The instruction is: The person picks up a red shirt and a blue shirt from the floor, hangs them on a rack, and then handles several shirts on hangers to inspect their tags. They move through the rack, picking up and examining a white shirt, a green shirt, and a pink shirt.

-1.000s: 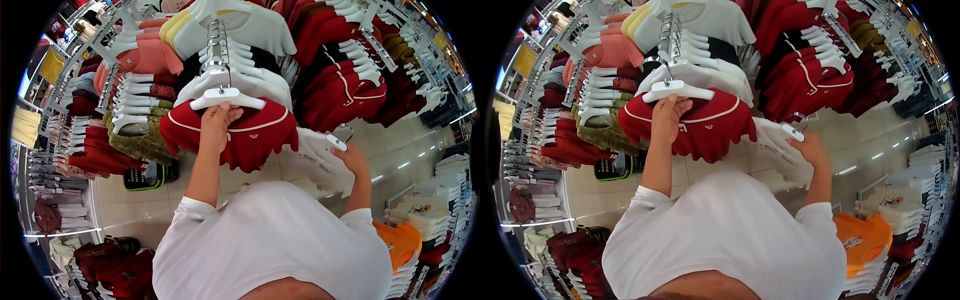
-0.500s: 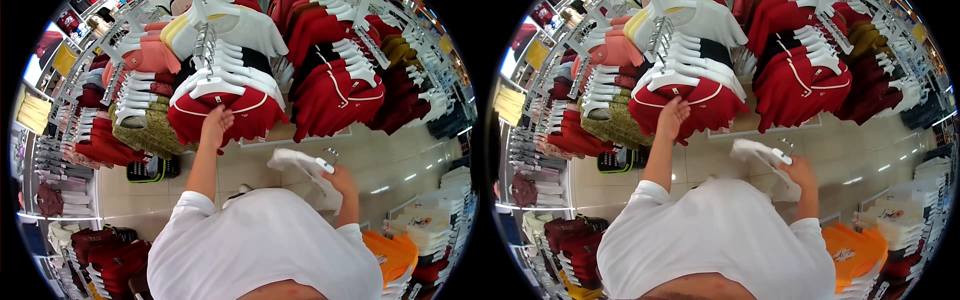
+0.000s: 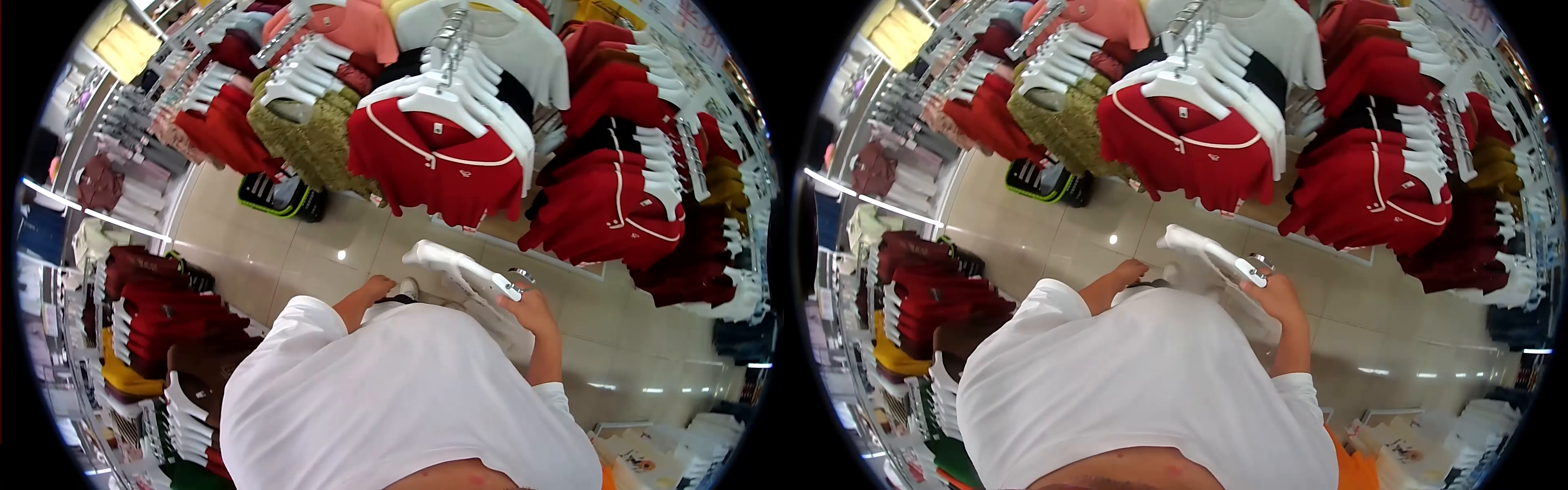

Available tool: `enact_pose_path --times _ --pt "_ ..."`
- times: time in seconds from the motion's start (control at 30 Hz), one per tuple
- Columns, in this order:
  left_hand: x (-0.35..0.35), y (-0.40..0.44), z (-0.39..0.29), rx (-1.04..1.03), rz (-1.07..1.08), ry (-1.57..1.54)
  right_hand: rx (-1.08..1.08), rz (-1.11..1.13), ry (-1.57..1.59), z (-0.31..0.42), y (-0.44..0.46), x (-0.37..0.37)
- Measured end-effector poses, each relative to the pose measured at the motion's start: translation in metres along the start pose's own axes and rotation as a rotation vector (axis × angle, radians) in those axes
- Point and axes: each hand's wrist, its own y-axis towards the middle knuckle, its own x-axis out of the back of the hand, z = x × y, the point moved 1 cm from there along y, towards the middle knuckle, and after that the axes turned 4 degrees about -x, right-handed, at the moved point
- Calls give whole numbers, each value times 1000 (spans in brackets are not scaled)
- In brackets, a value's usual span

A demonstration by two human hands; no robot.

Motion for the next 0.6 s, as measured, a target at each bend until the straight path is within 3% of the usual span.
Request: enact_pose_path --times 0.1,0.3,0.47,0.6 --pt "24 -29 28 -15 -52 310 37 64 -69 30 6 -2" --pt "25 -37 80 -11 -33 626 99 111 -98 49 21 -11" --pt "28 -12 117 -148 62 485 127 136 -99 70 28 -31" --pt "47 -18 101 -196 36 438 123 167 -160 100 37 -60"
